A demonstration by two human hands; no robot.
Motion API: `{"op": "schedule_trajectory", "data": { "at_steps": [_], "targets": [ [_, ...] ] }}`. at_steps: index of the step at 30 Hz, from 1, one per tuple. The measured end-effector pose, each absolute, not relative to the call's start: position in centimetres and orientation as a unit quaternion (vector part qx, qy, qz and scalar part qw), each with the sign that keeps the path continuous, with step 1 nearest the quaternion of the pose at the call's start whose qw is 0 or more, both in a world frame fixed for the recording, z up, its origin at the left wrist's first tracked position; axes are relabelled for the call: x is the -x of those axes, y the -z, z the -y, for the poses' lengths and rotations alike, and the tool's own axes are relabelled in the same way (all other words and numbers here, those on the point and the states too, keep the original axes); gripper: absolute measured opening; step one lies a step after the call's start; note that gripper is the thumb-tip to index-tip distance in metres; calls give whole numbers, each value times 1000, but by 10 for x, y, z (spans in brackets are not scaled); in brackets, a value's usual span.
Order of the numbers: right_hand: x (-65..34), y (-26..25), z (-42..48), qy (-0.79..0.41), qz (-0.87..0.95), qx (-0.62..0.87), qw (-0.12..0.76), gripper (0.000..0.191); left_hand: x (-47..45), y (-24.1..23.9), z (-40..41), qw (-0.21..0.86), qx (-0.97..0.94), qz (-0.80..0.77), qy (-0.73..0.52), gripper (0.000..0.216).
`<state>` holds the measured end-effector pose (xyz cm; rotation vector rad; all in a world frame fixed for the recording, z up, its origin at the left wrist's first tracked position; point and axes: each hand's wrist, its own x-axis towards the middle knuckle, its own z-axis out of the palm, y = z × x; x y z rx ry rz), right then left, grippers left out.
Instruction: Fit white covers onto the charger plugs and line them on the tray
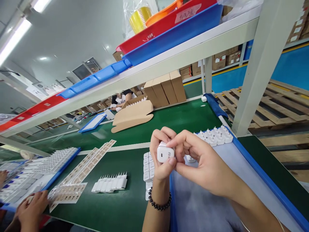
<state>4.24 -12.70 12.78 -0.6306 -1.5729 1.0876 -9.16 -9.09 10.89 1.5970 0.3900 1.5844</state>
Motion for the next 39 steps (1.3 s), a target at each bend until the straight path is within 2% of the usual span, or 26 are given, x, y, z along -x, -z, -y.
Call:
{"op": "schedule_trajectory", "data": {
  "at_steps": [3, 10, 17, 25, 31, 36, 39],
  "targets": [
    [-40, -126, 129, -447, 672, 268, 526, 19, 85, -105, 92, 388, -609, -157, -674, 45],
    [-37, -126, 131, -427, 678, 272, 533, 15, 81, -104, 99, 420, -550, -173, -701, 34],
    [-40, -124, 126, -425, 630, 290, 581, 20, 90, -114, 95, 430, -631, -182, -620, 49],
    [-36, -117, 134, -387, 663, 268, 582, 26, 86, -111, 109, 423, -602, -203, -646, 43],
    [-35, -117, 139, -336, 689, 263, 586, 31, 83, -116, 115, 457, -568, -150, -668, 25],
    [-38, -120, 136, -376, 665, 271, 586, 27, 90, -124, 114, 488, -580, -163, -631, 39],
    [-41, -120, 134, -399, 657, 260, 585, 28, 92, -124, 112, 483, -604, -150, -616, 38]
  ]
}}
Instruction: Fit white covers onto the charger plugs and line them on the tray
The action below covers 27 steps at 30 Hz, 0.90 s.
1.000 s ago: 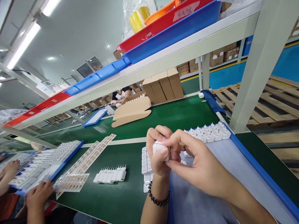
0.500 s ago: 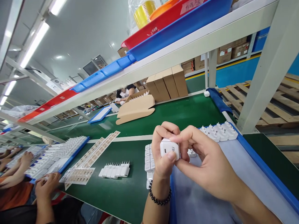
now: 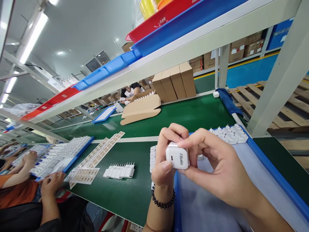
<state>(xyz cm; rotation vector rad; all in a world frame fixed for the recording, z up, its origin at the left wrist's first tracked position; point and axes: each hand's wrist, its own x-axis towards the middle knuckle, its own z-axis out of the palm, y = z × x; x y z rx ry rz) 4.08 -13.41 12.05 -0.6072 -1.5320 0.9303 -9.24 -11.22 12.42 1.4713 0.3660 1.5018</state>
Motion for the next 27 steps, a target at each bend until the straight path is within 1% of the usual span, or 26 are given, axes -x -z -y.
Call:
{"op": "schedule_trajectory", "data": {
  "at_steps": [2, 6, 8, 11, 13, 15, 19, 22, 23, 25, 27],
  "targets": [
    [-41, -120, 133, -390, 660, 241, 595, 30, 92, -122, 111, 486, -602, -138, -618, 34],
    [-40, -116, 130, -358, 672, 215, 612, 37, 92, -119, 109, 497, -587, -160, -619, 33],
    [-40, -115, 130, -354, 675, 211, 612, 39, 93, -120, 108, 505, -593, -139, -611, 28],
    [-41, -115, 131, -368, 658, 220, 619, 38, 96, -123, 108, 519, -609, -116, -589, 22],
    [-40, -117, 131, -399, 632, 223, 625, 34, 99, -123, 108, 515, -626, -129, -571, 25],
    [-39, -119, 130, -428, 614, 222, 625, 31, 102, -122, 108, 500, -642, -159, -559, 33],
    [-41, -119, 112, -434, 626, 226, 607, 31, 110, -121, 102, 432, -663, -228, -567, 36],
    [-48, -100, 77, -450, 672, 223, 544, 50, 127, -121, 90, 339, -660, -327, -585, 34],
    [-49, -89, 62, -443, 690, 243, 518, 56, 136, -120, 84, 313, -653, -372, -581, 33],
    [-49, -61, 33, -364, 735, 359, 445, 48, 155, -115, 70, 276, -640, -475, -537, 28],
    [-41, -33, 11, -258, 792, 475, 285, 42, 174, -106, 55, 244, -626, -589, -449, 23]
  ]
}}
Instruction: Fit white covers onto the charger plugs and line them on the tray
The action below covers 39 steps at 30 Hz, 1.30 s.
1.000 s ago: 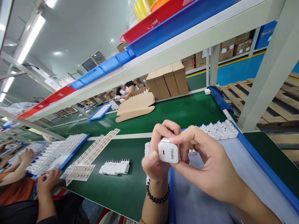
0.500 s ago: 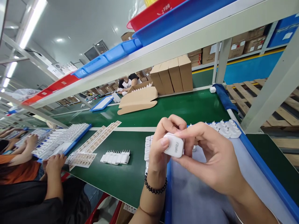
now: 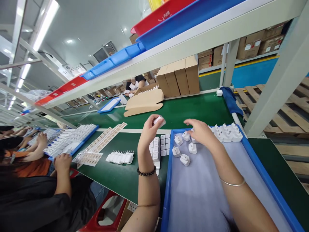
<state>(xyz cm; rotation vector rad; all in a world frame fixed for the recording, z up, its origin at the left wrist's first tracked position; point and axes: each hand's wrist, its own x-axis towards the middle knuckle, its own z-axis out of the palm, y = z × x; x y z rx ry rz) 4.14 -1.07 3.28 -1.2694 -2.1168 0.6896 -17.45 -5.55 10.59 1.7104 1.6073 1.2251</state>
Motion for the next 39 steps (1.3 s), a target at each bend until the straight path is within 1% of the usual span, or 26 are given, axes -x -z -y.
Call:
{"op": "schedule_trajectory", "data": {
  "at_steps": [2, 4, 7, 11, 13, 17, 18, 22, 24, 26, 29, 31, 33, 36, 39],
  "targets": [
    [-29, -11, 0, -225, 806, 499, 225, 35, 188, -93, 41, 211, -610, -683, -341, 21],
    [-17, 2, -3, -209, 812, 504, 207, 27, 192, -78, 28, 185, -605, -729, -260, 20],
    [-6, 8, -1, -174, 814, 519, 193, 18, 185, -55, 11, 184, -631, -724, -209, 28],
    [-5, 9, -3, -140, 809, 541, 184, 17, 164, -35, -2, 206, -678, -686, -165, 32],
    [-6, 11, -5, -131, 811, 539, 184, 19, 154, -30, -5, 206, -696, -673, -145, 33],
    [-7, 13, -8, -114, 824, 521, 191, 37, 140, -21, -8, 196, -716, -661, -113, 36],
    [-7, 13, -8, -111, 824, 521, 192, 39, 138, -20, -9, 196, -720, -657, -106, 36],
    [-11, 14, -9, -110, 818, 533, 187, 34, 138, -20, -9, 204, -728, -648, -93, 43],
    [-13, 14, -9, -112, 819, 531, 186, 38, 142, -23, -10, 209, -721, -653, -94, 45],
    [-14, 13, -8, -111, 824, 523, 187, 39, 147, -26, -10, 217, -707, -667, -92, 41],
    [-11, 12, -7, -105, 826, 522, 185, 22, 149, -26, -10, 233, -686, -686, -71, 34],
    [-7, 13, -7, -96, 818, 536, 186, 18, 145, -23, -11, 242, -682, -687, -57, 30],
    [-4, 13, -7, -86, 806, 554, 189, 21, 139, -20, -11, 246, -685, -684, -51, 26],
    [-1, 15, -6, -79, 798, 565, 194, 31, 134, -19, -12, 255, -692, -674, -44, 26],
    [-2, 16, -4, -80, 799, 564, 193, 31, 139, -27, -9, 280, -694, -663, -29, 31]
  ]
}}
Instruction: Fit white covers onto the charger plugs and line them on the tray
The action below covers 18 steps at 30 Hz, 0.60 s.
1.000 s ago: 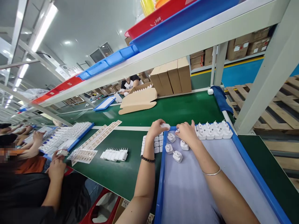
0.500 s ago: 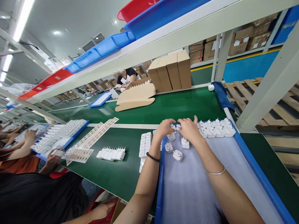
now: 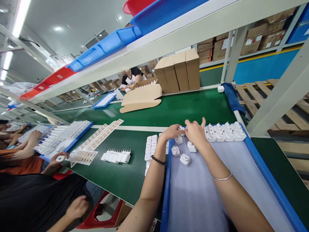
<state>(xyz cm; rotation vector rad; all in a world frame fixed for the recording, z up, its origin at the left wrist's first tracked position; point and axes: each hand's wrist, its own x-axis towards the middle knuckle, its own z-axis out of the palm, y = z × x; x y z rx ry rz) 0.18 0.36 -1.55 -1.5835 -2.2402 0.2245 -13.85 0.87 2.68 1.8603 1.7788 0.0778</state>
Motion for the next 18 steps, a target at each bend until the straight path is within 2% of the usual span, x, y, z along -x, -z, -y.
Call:
{"op": "schedule_trajectory", "data": {
  "at_steps": [4, 6, 8, 12, 18],
  "targets": [
    [-9, 5, -1, -97, 795, 556, 222, 32, 150, -48, 7, 282, -674, -682, -16, 65],
    [-15, -4, -1, -112, 789, 552, 245, 33, 150, -57, 15, 262, -669, -696, 18, 75],
    [-20, -13, -2, -139, 785, 544, 262, 31, 143, -59, 18, 241, -671, -697, 72, 69],
    [-21, -21, -1, -197, 799, 493, 281, 23, 122, -49, 13, 213, -676, -694, 122, 32],
    [-12, -15, 0, -237, 802, 469, 285, 18, 124, -38, 7, 130, -674, -721, 95, 33]
  ]
}}
